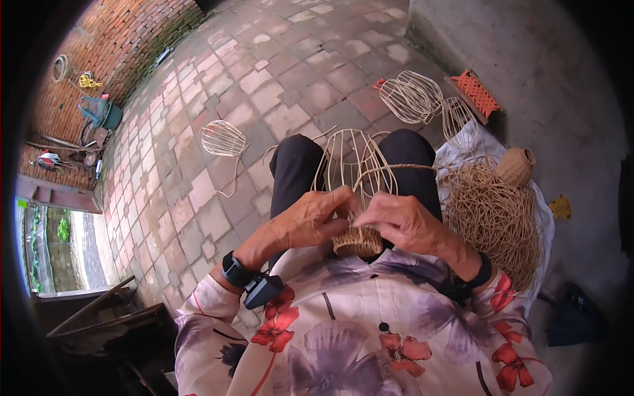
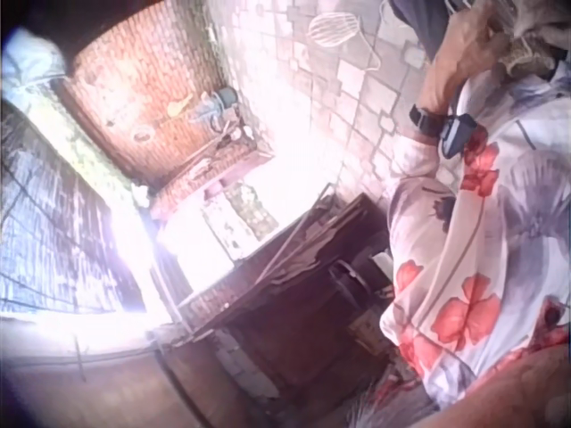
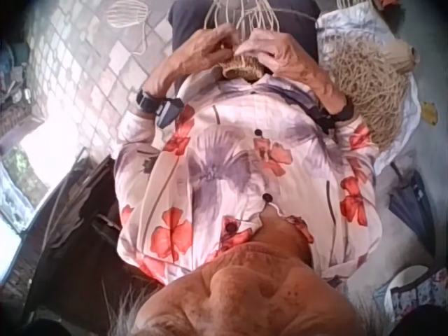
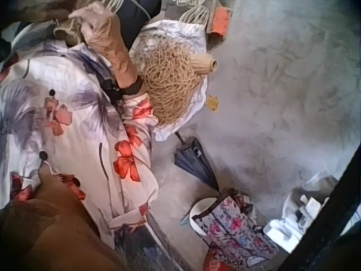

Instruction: Weaving a small basket or trap using rattan strips.

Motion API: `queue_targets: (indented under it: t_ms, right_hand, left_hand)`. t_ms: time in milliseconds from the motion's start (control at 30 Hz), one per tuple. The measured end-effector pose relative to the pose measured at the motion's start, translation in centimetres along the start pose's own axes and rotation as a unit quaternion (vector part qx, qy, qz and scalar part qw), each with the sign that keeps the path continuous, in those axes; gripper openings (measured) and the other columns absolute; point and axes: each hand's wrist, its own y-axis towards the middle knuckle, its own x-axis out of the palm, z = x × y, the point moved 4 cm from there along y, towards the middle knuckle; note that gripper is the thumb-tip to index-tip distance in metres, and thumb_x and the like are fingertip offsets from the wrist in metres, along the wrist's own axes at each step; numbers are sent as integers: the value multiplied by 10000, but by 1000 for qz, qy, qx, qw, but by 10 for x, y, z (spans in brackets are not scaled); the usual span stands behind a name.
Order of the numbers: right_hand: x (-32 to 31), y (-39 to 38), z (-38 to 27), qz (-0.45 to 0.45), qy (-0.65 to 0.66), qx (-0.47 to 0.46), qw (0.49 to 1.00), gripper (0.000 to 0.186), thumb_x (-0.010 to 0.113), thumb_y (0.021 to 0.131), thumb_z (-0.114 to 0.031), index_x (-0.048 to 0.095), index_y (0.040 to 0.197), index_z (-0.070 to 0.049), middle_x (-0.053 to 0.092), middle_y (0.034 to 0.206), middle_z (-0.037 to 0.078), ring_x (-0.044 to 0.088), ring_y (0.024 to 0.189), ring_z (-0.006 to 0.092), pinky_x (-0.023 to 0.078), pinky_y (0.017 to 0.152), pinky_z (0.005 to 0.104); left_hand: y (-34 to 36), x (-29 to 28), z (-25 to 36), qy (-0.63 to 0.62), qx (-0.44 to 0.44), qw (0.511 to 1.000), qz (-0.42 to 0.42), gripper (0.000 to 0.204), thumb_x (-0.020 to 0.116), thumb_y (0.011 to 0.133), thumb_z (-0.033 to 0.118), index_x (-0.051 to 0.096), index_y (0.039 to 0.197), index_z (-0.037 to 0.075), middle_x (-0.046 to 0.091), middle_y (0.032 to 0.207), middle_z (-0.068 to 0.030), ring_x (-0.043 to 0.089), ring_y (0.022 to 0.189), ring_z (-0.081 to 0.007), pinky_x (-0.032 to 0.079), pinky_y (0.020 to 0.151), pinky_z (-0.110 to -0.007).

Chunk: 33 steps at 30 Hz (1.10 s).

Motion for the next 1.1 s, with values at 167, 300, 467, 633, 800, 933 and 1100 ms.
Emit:
queue_targets:
  t_ms: [167,300,467,633,800,933,1100]
  right_hand:
    - [4,3,-16,-59,-166,-26,984,95,643,768,-42,608,856,-49,536,841,83,617,756,246,500,637,352]
    - [-6,4,-22,-14,-207,-84,975,76,654,775,-75,589,810,-58,537,873,85,620,794,249,497,641,362]
    - [-14,4,-13,-37,-144,-47,988,98,685,764,-62,605,819,-58,560,828,81,602,710,268,476,608,373]
    - [-9,7,-12,-32,-204,4,979,126,689,784,-117,586,796,-46,565,727,92,593,645,298,456,572,383]
    - [-6,12,-9,24,-244,44,968,224,714,756,-175,530,733,-51,564,681,98,593,626,314,446,552,397]
    - [-5,12,-6,28,-242,49,969,215,702,755,-173,529,733,-46,568,682,105,592,626,330,446,555,414]
    - [-4,17,-2,-12,-256,118,959,198,678,742,-187,544,723,-43,591,654,128,598,652,351,446,581,448]
  left_hand:
    - [-8,5,-6,-24,-8,998,54,242,619,823,30,470,1013,43,615,767,-93,643,707,-208,497,656,-333]
    - [-11,7,-2,-24,-25,998,57,240,625,812,45,476,1001,43,585,733,-76,623,681,-202,485,639,-331]
    - [-14,13,-3,-25,-43,997,52,246,663,787,112,493,949,39,550,761,-74,602,664,-188,470,627,-323]
    - [-16,15,-3,-33,-32,997,61,248,669,782,115,494,941,41,540,796,-70,585,660,-179,471,625,-315]
    - [-15,17,-5,-37,-32,997,62,237,668,773,88,499,935,48,532,804,-65,580,664,-172,471,626,-307]
    - [-15,18,0,-21,14,997,70,325,730,750,143,502,970,68,510,847,-80,579,663,-211,492,614,-329]
    - [-17,23,8,44,28,996,71,393,784,737,195,550,1040,106,500,894,-75,595,722,-220,519,660,-339]
